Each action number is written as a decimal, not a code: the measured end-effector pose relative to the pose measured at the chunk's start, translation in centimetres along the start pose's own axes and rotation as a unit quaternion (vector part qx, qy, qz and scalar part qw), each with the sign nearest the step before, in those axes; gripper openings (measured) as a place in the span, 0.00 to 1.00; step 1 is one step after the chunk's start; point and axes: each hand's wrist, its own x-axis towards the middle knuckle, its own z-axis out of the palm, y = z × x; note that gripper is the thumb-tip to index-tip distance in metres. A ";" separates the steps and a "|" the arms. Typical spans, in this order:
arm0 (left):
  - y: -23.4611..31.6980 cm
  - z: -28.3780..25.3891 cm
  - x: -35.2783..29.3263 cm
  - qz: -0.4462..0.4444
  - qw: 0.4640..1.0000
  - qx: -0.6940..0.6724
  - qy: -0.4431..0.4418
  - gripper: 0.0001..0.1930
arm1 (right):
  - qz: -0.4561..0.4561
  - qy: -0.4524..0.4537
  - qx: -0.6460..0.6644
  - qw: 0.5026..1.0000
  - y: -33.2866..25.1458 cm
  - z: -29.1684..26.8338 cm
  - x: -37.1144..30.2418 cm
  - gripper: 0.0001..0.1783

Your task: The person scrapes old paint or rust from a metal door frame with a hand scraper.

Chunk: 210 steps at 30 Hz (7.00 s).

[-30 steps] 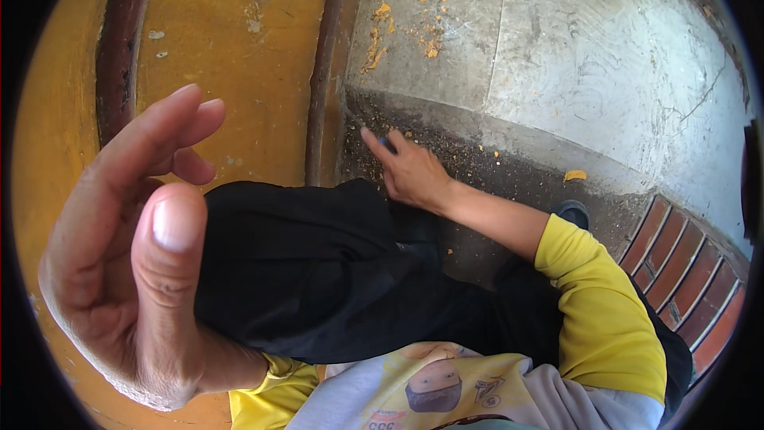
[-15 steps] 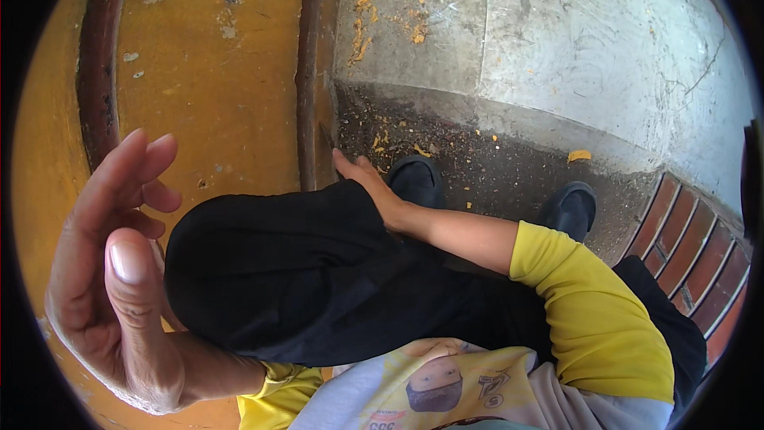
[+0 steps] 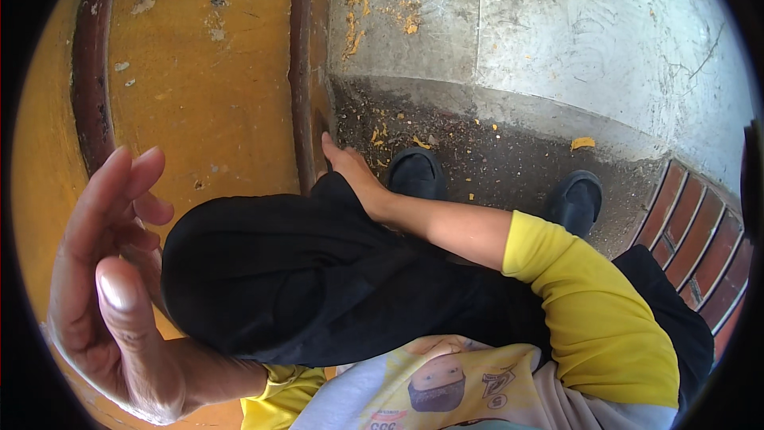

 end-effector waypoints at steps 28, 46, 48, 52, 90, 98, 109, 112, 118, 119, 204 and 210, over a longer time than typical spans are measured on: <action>-0.2 -0.1 0.0 0.005 1.000 -0.008 0.020 0.25 | -0.215 -0.014 -0.182 0.959 2.6 -2.6 0.0 0.45; -0.5 0.1 -0.1 0.004 0.999 -0.020 0.026 0.24 | -0.179 -0.084 -0.200 0.960 1.2 -3.2 -2.5 0.44; -0.5 0.0 -0.1 0.008 1.000 -0.018 0.024 0.24 | -0.207 -0.066 -0.154 0.964 0.4 -3.3 -1.8 0.40; -0.2 0.5 0.0 0.002 0.999 -0.035 0.020 0.24 | -0.209 0.046 -0.027 0.977 -1.8 -2.9 -0.1 0.26; -5.8 2.4 11.5 0.041 0.996 -0.050 0.060 0.20 | -0.191 0.026 -0.230 0.954 -3.7 -2.9 3.3 0.32; -10.0 4.6 21.6 0.134 0.989 0.059 -0.010 0.14 | -0.233 0.115 -0.114 0.959 -5.2 -3.6 3.0 0.16; -10.2 7.0 22.8 0.199 0.979 0.033 -0.017 0.15 | -0.018 0.053 0.242 0.969 -11.6 -7.1 10.9 0.07; -10.7 6.9 22.3 0.194 0.980 0.028 -0.014 0.15 | 0.014 0.035 0.171 0.985 -8.7 -3.8 7.4 0.08; -9.5 6.7 22.6 0.183 0.983 0.012 -0.021 0.16 | -0.017 0.073 0.191 0.979 -8.6 -3.0 7.3 0.09; -9.6 6.5 22.3 0.178 0.984 -0.005 -0.026 0.16 | -0.031 0.079 0.197 0.977 -11.3 -4.5 8.8 0.10; -9.2 6.7 22.0 0.149 0.988 -0.035 0.006 0.12 | -0.097 0.175 0.085 0.976 -26.5 -18.1 25.6 0.13; -9.5 6.6 22.0 0.144 0.989 -0.037 0.011 0.12 | -0.093 0.089 0.173 0.977 -23.4 -16.4 23.7 0.13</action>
